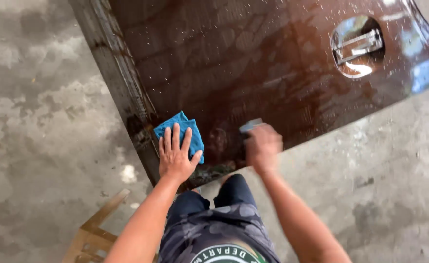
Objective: Wet sanding a car door panel using a sanding block and a microfiber cloth.
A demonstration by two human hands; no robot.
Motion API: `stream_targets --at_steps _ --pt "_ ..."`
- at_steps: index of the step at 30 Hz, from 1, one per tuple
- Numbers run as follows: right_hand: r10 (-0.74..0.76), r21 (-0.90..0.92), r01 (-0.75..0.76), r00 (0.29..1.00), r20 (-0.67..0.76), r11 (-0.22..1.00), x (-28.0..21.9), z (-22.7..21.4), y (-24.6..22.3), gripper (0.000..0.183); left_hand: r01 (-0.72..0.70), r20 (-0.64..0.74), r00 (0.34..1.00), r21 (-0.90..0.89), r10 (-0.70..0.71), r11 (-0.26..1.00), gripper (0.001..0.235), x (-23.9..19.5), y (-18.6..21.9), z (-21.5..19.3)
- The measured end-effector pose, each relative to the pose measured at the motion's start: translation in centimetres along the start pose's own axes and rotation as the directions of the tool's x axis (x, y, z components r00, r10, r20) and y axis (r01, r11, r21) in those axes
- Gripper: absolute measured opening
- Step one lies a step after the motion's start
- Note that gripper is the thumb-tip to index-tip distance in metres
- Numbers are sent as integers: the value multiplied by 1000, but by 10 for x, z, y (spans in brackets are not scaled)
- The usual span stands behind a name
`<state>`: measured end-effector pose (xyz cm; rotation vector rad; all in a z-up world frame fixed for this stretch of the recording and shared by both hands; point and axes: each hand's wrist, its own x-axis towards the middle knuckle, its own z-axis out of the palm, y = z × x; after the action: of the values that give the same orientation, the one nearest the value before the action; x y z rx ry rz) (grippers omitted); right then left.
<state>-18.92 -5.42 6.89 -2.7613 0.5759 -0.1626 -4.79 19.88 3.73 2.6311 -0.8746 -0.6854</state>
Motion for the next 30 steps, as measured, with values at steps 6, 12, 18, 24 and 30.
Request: stream_targets --at_steps 6,12,18,24,30 --pt "-90 68 80 985 147 994 -12 -14 -6 45 -103 135 986 29 98 994 82 4 -20 -13" --pt "433 -20 -458 852 -293 889 11 -18 82 29 -159 192 971 75 142 984 85 23 -19 -11" --pt "-284 208 244 940 188 947 13 -17 -83 37 -231 218 953 77 209 970 84 85 -10 -16" --pt "381 -92 -439 851 -361 894 64 -7 27 30 -331 196 931 102 308 938 86 122 -6 -21" --pt "354 137 -335 923 -148 932 116 46 -76 29 -650 152 750 -10 643 760 82 147 -58 -33"
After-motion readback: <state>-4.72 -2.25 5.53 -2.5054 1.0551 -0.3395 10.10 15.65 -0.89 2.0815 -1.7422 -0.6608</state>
